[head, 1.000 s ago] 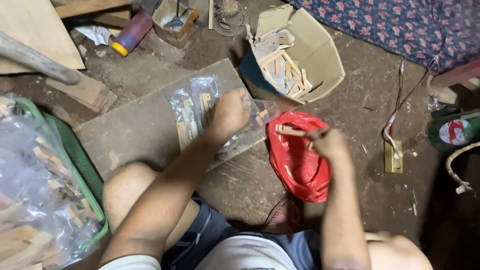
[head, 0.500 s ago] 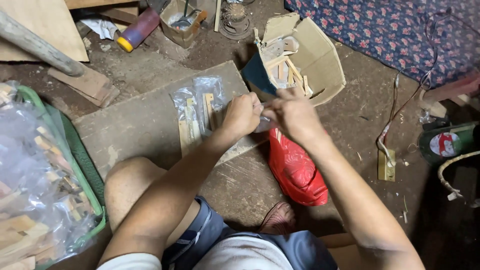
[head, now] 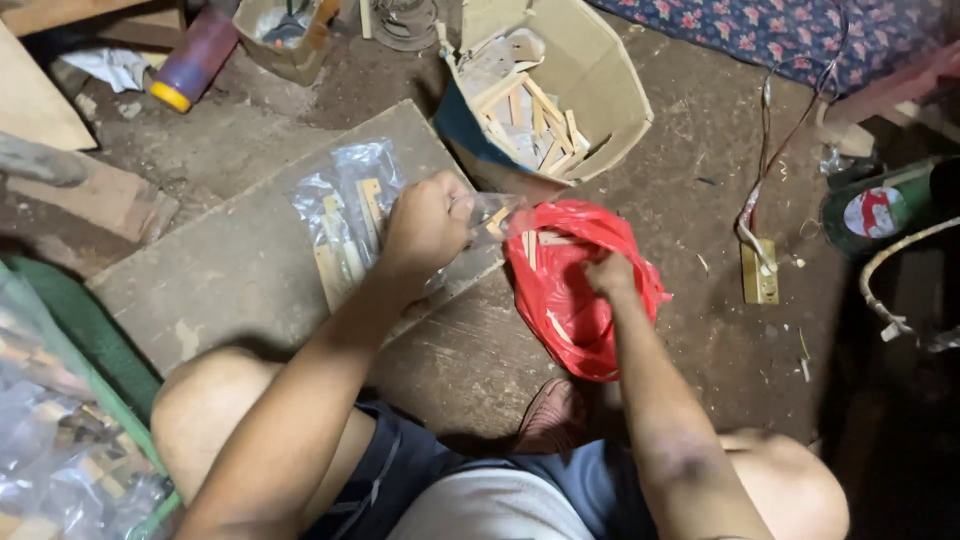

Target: The person sorts and packs small wooden slats into plastic bags and a red container while sitting on the floor.

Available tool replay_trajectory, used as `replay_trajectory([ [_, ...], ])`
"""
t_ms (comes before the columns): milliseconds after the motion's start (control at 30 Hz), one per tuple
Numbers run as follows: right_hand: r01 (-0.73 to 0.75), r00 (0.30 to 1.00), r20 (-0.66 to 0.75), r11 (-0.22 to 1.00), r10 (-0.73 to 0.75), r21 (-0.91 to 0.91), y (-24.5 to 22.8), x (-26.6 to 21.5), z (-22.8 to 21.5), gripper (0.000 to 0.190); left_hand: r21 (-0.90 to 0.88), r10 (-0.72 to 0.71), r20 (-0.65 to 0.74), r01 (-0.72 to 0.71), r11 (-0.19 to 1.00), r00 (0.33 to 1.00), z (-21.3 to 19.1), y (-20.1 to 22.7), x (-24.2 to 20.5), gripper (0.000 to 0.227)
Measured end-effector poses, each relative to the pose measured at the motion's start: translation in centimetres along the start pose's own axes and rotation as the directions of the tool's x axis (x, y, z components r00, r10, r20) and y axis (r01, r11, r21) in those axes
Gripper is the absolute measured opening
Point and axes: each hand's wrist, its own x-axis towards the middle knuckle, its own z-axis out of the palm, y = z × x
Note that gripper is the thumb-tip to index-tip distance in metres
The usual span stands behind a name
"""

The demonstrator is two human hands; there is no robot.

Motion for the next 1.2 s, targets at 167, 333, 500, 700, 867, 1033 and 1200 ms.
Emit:
replay_trajectory([
  [167,-0.267,0.939,-0.133,0.916,0.317,0.298,4.9,4.6,7.5,0.068,-0.022,-0.055,0.005,0.055,0.998,0.998,-0.1,0.9,-0.6,0.018],
  [333,-0.241,0.947,-0.14,0.927,0.29,0.287,0.6,-2.0,2.3,0.075,-0.053,-0.063,-0.019,0.062,0.997,0.998,-1.2,1.6,-1.1,0.018],
  [500,-0.261,0.958,-0.093,0.958,0.273,0.121,-3.6,-11.3,-7.4,0.065,-0.045,-0.057,-0.018,0.056,0.997,0.998,-0.1,0.7,-0.2,0.016],
  [700,0.396,0.786,-0.597,0.872,-0.161,0.287,-10.5,-26.8,-23.0,0.009,-0.033,0.021,-0.009,-0.022,0.999,1.0,-0.8,0.1,-0.7,0.019],
  [867,0.778,0.476,-0.578,0.624,-0.662,-0.073,-17.6,-34.4,-27.8,0.018,-0.126,0.071,-0.088,-0.082,0.989,0.994,-0.2,-0.5,-0.5,0.009],
  [1033,0.803,0.436,-0.306,0.519,-0.847,-0.293,-22.6,-30.5,-23.4,0.015,-0.142,0.122,-0.066,-0.13,0.981,0.99,1.5,-2.0,0.7,0.014],
  [1200,0.77,0.499,-0.165,0.522,-0.851,-0.366,-23.4,-24.4,-18.2,0.017,-0.133,0.156,-0.034,-0.159,0.978,0.987,1.3,-1.6,0.1,0.015],
])
